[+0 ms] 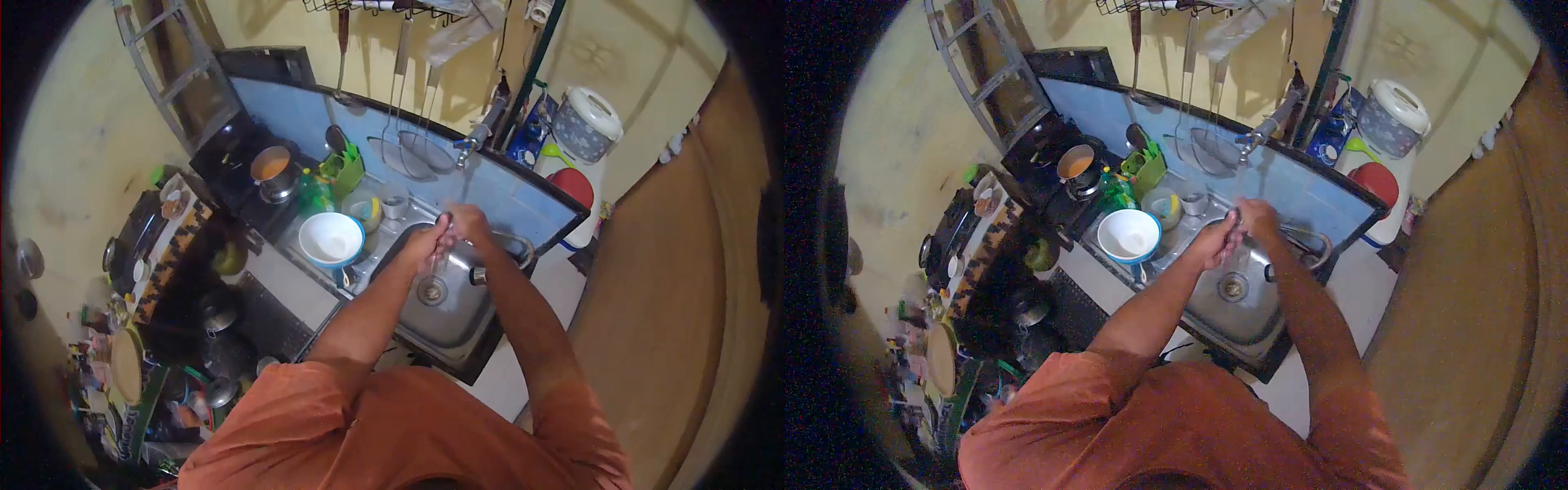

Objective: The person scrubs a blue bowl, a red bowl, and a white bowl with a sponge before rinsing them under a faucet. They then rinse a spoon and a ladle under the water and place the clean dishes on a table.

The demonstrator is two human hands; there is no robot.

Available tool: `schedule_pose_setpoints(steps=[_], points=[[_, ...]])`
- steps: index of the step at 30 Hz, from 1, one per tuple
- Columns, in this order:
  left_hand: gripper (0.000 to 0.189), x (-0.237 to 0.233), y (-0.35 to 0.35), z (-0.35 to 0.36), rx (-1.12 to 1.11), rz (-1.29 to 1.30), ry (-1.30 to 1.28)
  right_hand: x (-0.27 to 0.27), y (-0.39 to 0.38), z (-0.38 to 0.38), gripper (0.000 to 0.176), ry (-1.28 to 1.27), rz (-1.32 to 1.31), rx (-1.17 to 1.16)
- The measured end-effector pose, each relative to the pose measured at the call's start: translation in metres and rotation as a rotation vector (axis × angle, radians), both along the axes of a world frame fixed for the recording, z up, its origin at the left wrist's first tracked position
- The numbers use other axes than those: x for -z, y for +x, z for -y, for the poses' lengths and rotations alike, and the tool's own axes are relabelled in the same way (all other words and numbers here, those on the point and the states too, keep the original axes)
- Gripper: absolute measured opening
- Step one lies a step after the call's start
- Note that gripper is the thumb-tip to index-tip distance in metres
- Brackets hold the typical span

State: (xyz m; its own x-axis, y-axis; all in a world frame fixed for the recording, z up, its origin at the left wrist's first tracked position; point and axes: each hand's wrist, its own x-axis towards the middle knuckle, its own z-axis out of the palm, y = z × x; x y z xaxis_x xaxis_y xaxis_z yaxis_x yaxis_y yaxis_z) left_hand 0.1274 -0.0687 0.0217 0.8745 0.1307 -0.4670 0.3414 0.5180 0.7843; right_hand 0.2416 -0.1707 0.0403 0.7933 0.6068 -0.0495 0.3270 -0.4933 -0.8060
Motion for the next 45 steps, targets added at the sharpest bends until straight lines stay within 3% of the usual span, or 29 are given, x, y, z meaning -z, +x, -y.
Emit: schedule_pose_setpoints(steps=[1,2,4,7,10,16,20,22,24,25,27,29,31,34,38,41,43,45], points=[[0.039,0.006,0.000,-0.003,0.001,0.145,-0.239,0.000,0.003,0.001,0.025,-0.022,-0.168,0.043],[0.039,0.013,-0.001,-0.006,-0.007,0.147,-0.234,-0.001,0.005,0.007,0.024,0.216,-0.416,0.037],[0.030,0.015,-0.006,-0.008,0.015,0.286,-0.459,0.002,0.007,0.014,0.024,0.453,-0.666,0.028],[0.023,0.023,0.000,-0.010,-0.036,0.347,-0.450,-0.009,0.003,0.015,0.031,0.429,-0.484,-0.102],[0.016,0.007,0.000,-0.012,0.048,0.364,-0.436,-0.035,-0.005,0.012,0.037,0.422,-0.575,-0.077],[0.016,0.002,0.006,-0.006,-0.017,0.322,-0.327,-0.036,-0.004,0.008,0.041,0.292,-0.310,-0.084],[0.015,-0.017,0.010,-0.007,-0.004,0.338,-0.240,-0.033,-0.014,0.008,0.042,0.315,-0.310,0.054],[0.016,-0.015,0.013,-0.010,0.042,0.323,-0.073,-0.019,-0.011,0.010,0.043,0.320,-0.354,0.127],[0.016,-0.021,0.016,-0.004,0.011,0.303,-0.019,-0.005,-0.008,0.009,0.044,0.404,-0.204,0.201],[0.017,-0.025,0.016,0.000,-0.015,0.280,0.033,-0.008,-0.011,0.014,0.044,0.404,-0.205,0.200],[0.017,-0.031,0.013,0.003,0.005,0.269,0.052,-0.023,-0.015,0.025,0.044,0.302,-0.475,0.163],[0.017,-0.032,0.009,0.007,0.027,0.255,0.072,-0.008,-0.008,0.026,0.044,0.314,-0.486,0.130],[0.019,-0.027,0.012,0.013,0.097,0.446,0.046,-0.010,-0.013,0.026,0.043,0.327,-0.500,0.099],[0.023,-0.026,0.014,0.017,0.077,0.525,0.147,-0.018,-0.030,0.020,0.037,0.402,-0.443,0.086],[0.019,-0.030,0.011,0.016,0.065,0.439,0.164,-0.033,-0.037,0.016,0.034,0.496,-0.512,0.188],[0.027,-0.031,0.008,0.014,0.045,0.411,0.128,-0.027,-0.033,0.013,0.035,0.522,-0.520,0.201],[0.027,-0.030,0.009,0.008,0.089,0.393,0.336,-0.028,-0.034,0.010,0.035,0.551,-0.493,0.205],[0.026,-0.029,0.008,0.005,0.078,0.405,0.358,-0.030,-0.038,0.005,0.036,0.593,-0.405,0.237]])
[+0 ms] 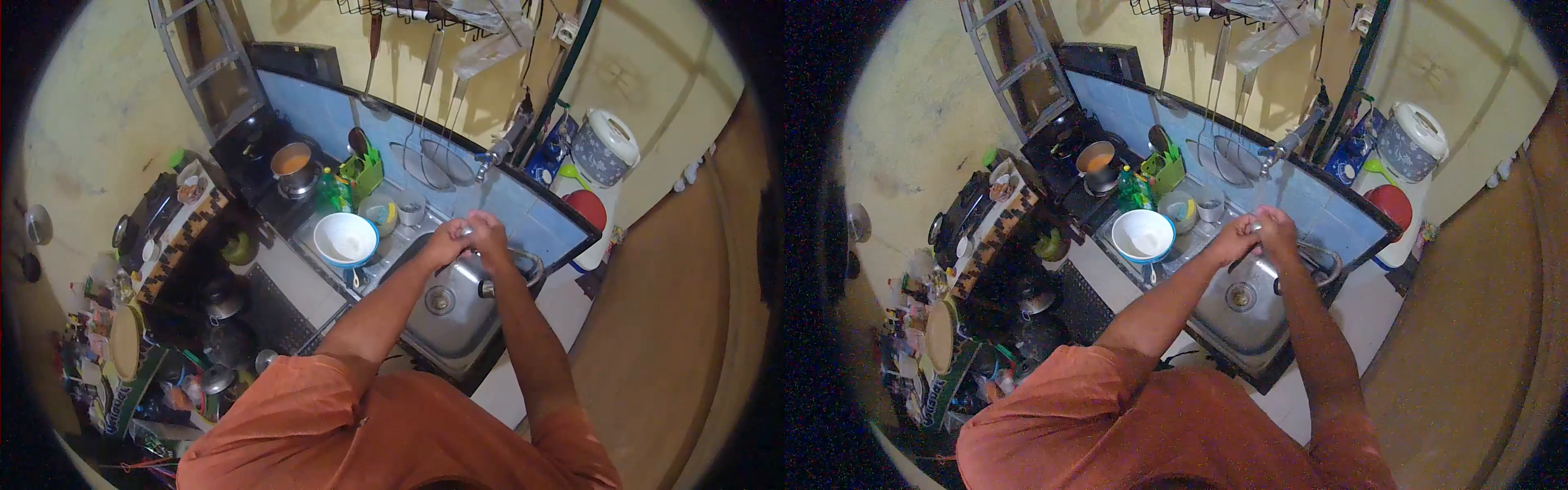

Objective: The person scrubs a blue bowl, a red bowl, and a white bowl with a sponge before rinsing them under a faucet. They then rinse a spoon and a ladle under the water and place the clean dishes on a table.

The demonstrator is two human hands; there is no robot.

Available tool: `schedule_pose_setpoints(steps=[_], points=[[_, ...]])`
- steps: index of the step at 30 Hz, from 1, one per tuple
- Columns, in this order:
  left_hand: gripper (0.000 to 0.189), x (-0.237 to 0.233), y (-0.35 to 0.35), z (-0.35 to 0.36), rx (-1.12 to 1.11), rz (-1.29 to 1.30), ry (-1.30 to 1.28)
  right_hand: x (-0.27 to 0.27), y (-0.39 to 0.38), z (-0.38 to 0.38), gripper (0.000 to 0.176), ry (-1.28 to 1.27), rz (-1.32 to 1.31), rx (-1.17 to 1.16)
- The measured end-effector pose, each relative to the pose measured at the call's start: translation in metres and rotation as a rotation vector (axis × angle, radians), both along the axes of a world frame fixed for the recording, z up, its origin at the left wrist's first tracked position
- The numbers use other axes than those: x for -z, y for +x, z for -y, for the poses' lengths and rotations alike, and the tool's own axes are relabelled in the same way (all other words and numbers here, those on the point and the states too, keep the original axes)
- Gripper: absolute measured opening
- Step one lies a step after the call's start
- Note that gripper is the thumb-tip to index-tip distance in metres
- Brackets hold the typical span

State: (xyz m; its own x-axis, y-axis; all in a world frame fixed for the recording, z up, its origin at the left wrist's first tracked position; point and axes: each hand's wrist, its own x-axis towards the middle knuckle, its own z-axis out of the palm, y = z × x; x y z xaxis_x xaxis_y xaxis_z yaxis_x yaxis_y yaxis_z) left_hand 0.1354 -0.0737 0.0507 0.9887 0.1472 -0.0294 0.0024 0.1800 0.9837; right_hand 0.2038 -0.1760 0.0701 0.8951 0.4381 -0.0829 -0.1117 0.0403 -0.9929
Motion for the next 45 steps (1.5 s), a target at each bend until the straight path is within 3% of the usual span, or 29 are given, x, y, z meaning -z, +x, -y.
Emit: schedule_pose_setpoints(steps=[7,9,11,14,16,20,22,25,28,29,31,34,39,42,45], points=[[0.017,-0.001,0.001,-0.005,0.055,0.054,0.092,-0.009,-0.004,-0.012,0.034,0.001,0.145,0.060],[0.018,-0.015,-0.005,-0.004,0.048,-0.011,0.166,-0.032,-0.014,-0.009,0.028,0.003,-0.037,0.068],[0.020,-0.026,-0.010,-0.004,0.044,-0.075,0.241,-0.031,-0.013,-0.010,0.028,-0.001,-0.009,0.077],[0.027,-0.017,-0.013,-0.007,0.097,-0.185,0.152,-0.005,0.001,-0.017,0.030,0.001,0.076,0.110],[0.032,0.007,-0.012,-0.015,0.330,-0.085,-0.577,0.000,0.005,-0.017,0.031,0.004,0.133,0.134],[0.030,0.000,-0.023,-0.021,0.414,-0.287,-0.638,-0.010,0.005,-0.010,0.031,-0.078,0.229,0.102],[0.029,0.007,-0.018,-0.016,0.510,-0.332,-0.458,-0.009,0.005,-0.009,0.031,-0.092,0.208,0.059],[0.026,0.011,-0.013,-0.008,0.366,-0.279,-0.344,-0.014,0.000,-0.010,0.029,0.030,0.187,-0.066],[0.021,0.000,-0.015,-0.009,0.261,-0.322,-0.199,-0.015,0.001,-0.006,0.026,-0.146,0.346,-0.097],[0.021,0.002,-0.012,-0.010,0.264,-0.323,-0.198,-0.005,0.007,-0.006,0.024,-0.164,0.547,-0.131],[0.017,0.009,-0.007,-0.012,0.043,-0.320,-0.346,-0.009,0.005,-0.002,0.024,-0.182,0.749,-0.165],[0.015,0.010,-0.011,-0.015,0.028,-0.282,-0.239,-0.013,0.002,0.007,0.026,-0.423,0.910,-0.263],[0.009,0.023,-0.016,-0.010,-0.020,-0.235,-0.257,-0.010,0.006,0.011,0.022,-0.752,1.221,-0.240],[0.018,0.025,-0.022,-0.011,0.020,-0.182,-0.344,-0.007,0.006,0.012,0.020,-0.870,1.324,-0.278],[0.027,0.012,-0.030,-0.016,0.095,-0.175,-0.526,-0.023,-0.001,0.019,0.020,-0.654,1.320,-0.382]])
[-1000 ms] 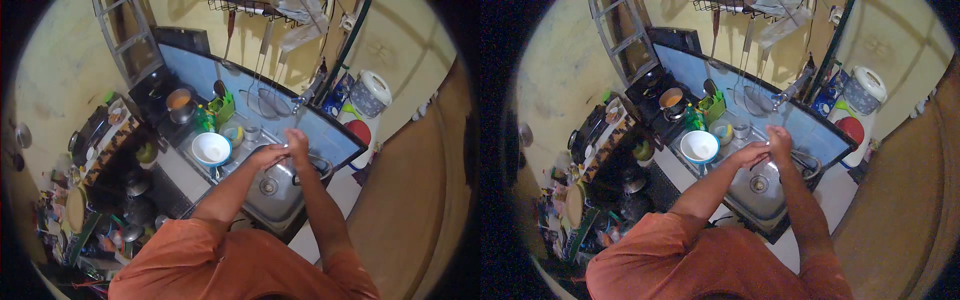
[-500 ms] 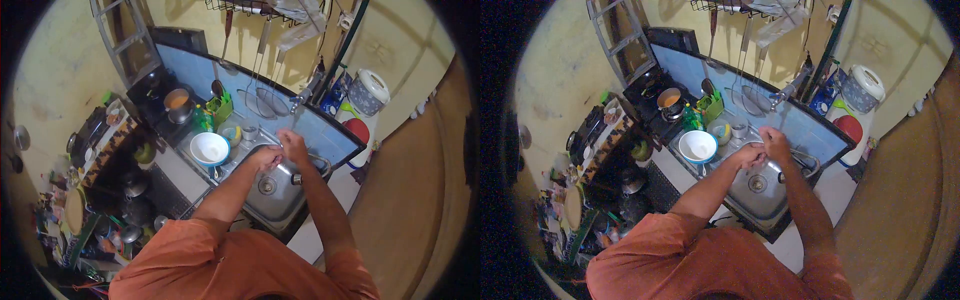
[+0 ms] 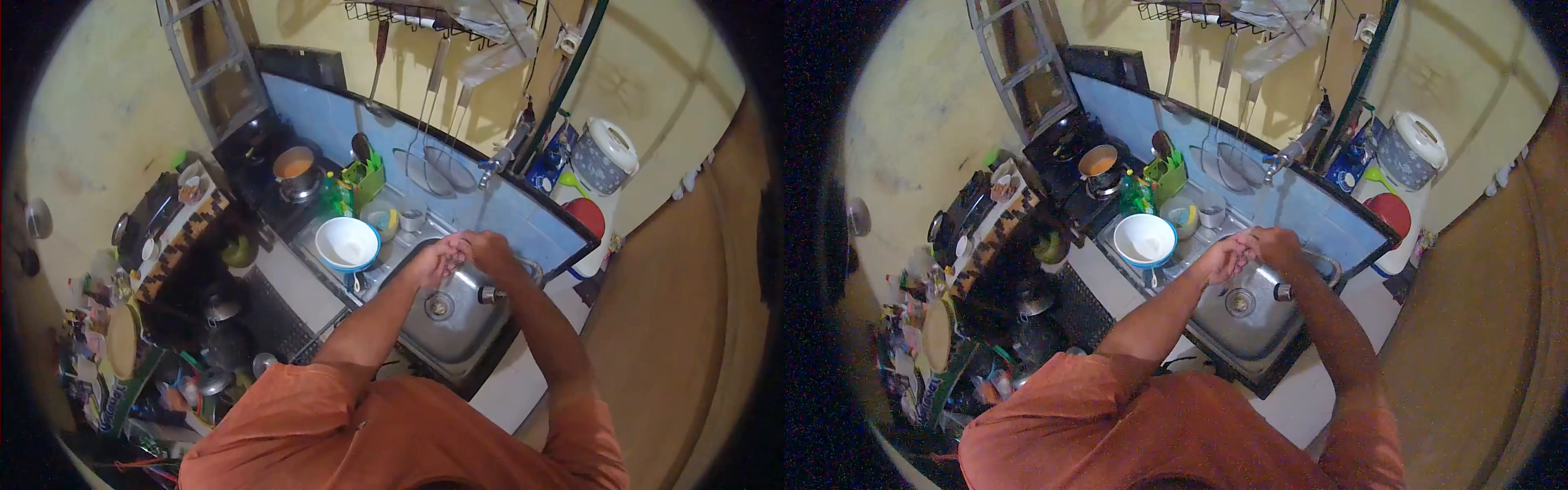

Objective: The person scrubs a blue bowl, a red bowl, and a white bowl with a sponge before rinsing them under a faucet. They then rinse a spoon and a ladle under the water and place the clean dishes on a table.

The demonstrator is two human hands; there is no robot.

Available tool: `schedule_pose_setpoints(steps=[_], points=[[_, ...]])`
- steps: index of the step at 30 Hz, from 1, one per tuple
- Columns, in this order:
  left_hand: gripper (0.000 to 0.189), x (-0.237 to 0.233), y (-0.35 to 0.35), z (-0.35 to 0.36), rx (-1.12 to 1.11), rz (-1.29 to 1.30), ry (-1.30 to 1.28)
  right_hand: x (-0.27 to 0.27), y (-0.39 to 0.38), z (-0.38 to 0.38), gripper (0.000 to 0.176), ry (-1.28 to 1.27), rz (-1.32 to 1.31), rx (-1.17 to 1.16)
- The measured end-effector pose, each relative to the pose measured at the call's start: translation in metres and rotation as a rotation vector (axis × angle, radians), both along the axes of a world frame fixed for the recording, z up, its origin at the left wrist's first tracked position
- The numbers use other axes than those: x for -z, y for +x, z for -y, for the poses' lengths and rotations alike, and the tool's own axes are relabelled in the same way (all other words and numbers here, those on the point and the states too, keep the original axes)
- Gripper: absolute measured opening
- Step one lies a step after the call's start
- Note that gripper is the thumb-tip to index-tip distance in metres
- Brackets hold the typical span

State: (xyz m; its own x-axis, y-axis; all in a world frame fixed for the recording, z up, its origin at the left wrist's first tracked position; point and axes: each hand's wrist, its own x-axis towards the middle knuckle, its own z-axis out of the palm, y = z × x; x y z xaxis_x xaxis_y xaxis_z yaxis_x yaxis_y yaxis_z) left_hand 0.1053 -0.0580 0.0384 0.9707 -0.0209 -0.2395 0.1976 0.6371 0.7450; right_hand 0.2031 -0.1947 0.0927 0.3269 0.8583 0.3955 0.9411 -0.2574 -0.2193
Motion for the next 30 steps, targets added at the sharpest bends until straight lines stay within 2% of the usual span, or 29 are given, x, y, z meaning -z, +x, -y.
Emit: schedule_pose_setpoints(steps=[2,4,5,7,8,10,12,14,17,19,23,25,27,30], points=[[0.032,-0.009,-0.001,-0.004,0.028,-0.014,-0.097,-0.005,0.015,0.003,0.021,0.017,0.091,-0.098],[0.044,-0.021,0.001,-0.004,0.150,0.041,-0.283,-0.013,0.030,0.010,0.021,0.033,0.175,-0.198],[0.049,-0.023,0.004,-0.005,0.191,0.060,-0.344,-0.020,0.039,0.014,0.020,0.130,0.020,-0.203],[0.045,-0.007,0.017,-0.009,0.167,-0.081,-0.207,-0.044,0.041,0.010,0.019,0.225,-0.134,-0.208],[0.045,0.000,0.021,-0.010,0.167,-0.078,-0.206,-0.055,0.038,0.004,0.019,0.333,-0.305,0.007],[0.037,0.002,0.025,-0.006,0.065,0.046,-0.106,-0.071,0.042,-0.002,0.019,0.441,-0.472,0.226],[0.035,0.004,0.028,0.003,0.000,0.023,-0.093,-0.082,0.046,-0.004,0.024,0.509,-0.246,0.069],[0.034,0.003,0.028,0.009,-0.069,-0.002,-0.084,-0.094,0.041,-0.008,0.024,0.496,-0.265,0.079],[0.034,-0.002,0.025,0.008,-0.033,-0.009,-0.013,-0.110,0.035,-0.013,0.024,0.469,-0.259,0.061],[0.031,-0.021,0.018,0.010,-0.003,-0.112,0.158,-0.109,0.036,-0.016,0.024,0.458,-0.234,0.046],[0.028,-0.021,0.024,0.010,-0.041,-0.103,0.197,-0.106,0.047,-0.022,0.024,0.498,-0.328,0.144],[0.025,-0.019,0.027,0.010,0.023,-0.155,0.435,-0.109,0.048,-0.026,0.024,0.489,-0.365,0.186],[0.024,-0.007,0.030,0.006,0.149,-0.026,0.528,-0.110,0.049,-0.030,0.023,0.458,-0.291,0.214],[0.016,0.019,0.036,0.002,0.047,0.074,0.546,-0.108,0.052,-0.037,0.023,0.436,-0.277,0.243]])
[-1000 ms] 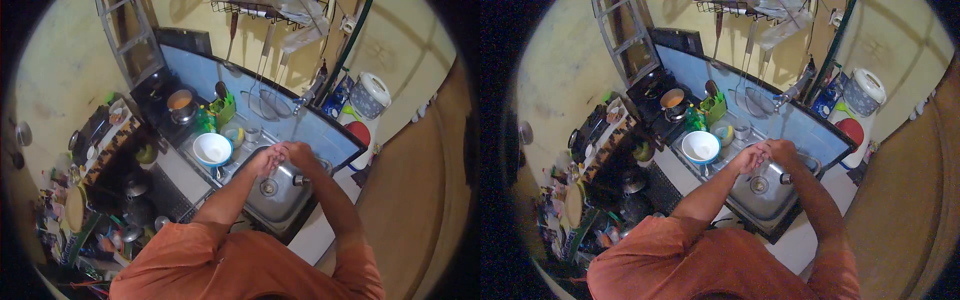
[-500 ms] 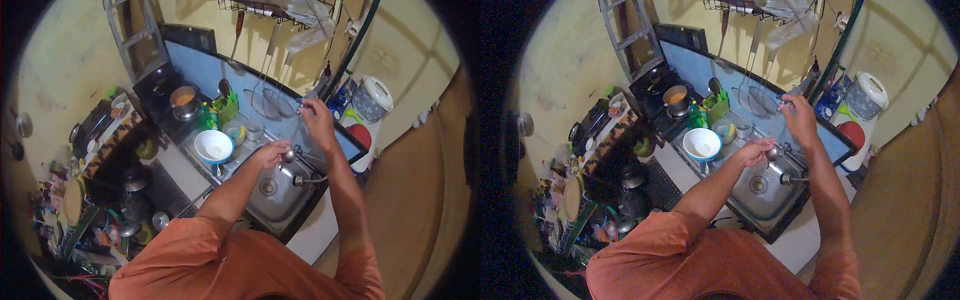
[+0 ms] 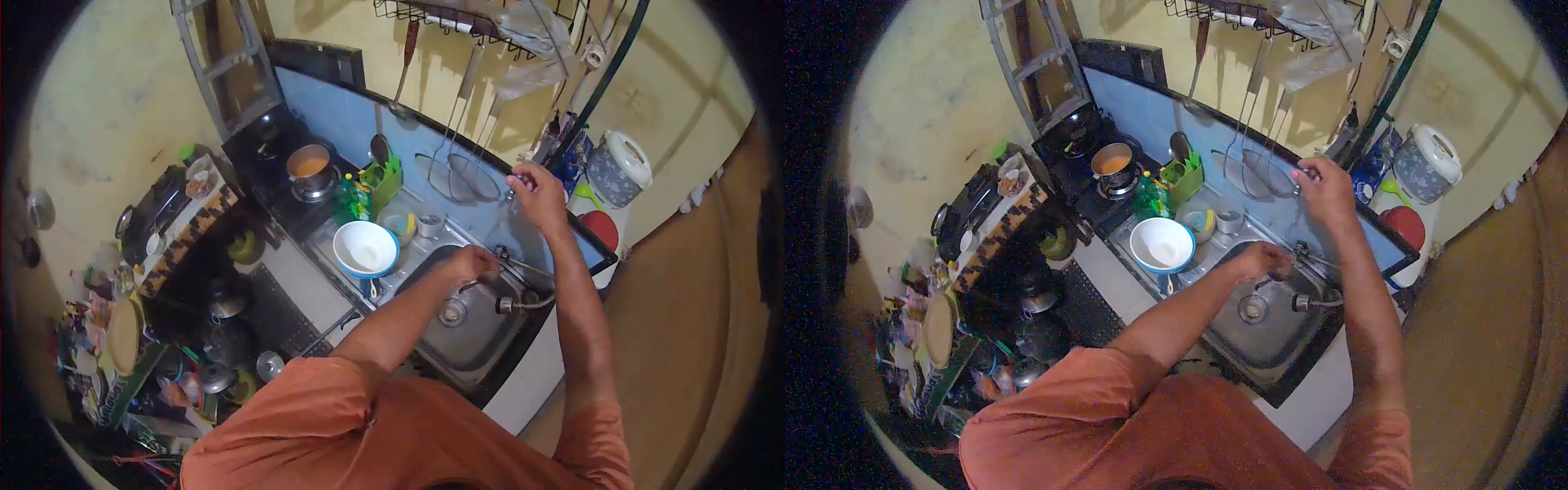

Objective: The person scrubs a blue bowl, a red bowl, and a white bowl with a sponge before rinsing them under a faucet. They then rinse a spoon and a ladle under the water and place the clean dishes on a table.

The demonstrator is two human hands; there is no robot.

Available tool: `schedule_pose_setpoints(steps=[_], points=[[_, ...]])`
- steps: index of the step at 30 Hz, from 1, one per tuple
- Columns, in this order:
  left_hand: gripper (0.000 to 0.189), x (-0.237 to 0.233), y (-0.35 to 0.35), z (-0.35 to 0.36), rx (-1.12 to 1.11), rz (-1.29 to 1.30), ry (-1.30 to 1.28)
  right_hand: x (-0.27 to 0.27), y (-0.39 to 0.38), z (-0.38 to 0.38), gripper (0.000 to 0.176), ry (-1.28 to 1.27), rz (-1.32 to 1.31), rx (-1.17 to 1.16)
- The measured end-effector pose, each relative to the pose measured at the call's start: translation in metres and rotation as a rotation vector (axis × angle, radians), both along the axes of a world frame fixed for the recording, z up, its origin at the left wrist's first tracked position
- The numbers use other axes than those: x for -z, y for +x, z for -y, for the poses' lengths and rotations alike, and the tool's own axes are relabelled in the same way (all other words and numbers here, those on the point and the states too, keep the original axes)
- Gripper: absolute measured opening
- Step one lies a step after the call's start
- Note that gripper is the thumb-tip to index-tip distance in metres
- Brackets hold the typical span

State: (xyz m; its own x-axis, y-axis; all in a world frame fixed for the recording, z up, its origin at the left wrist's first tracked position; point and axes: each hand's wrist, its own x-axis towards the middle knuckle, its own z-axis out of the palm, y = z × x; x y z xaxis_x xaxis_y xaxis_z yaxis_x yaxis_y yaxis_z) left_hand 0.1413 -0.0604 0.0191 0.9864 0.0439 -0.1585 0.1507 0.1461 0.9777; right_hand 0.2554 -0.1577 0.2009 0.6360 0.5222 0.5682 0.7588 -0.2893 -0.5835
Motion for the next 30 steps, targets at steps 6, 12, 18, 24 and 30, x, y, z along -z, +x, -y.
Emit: schedule_pose_setpoints(steps=[6,12,18,24,30], points=[[0.019,-0.019,0.001,-0.025,-0.017,0.052,-0.066,-0.003,-0.010,-0.012,0.020,0.010,0.068,0.142],[0.024,-0.026,0.017,-0.078,-0.192,0.054,-0.287,0.004,-0.019,-0.023,0.022,0.043,-0.020,0.253],[0.028,-0.089,0.014,-0.181,-0.329,0.033,-0.316,0.002,-0.030,-0.010,0.031,0.073,-0.123,0.320],[0.028,-0.091,0.030,-0.317,-0.615,0.176,-0.222,0.021,-0.076,0.015,0.046,0.198,-0.190,0.395],[0.029,-0.039,0.046,-0.372,-0.759,0.175,-0.209,0.128,-0.165,0.033,0.044,0.325,-0.614,0.297]])
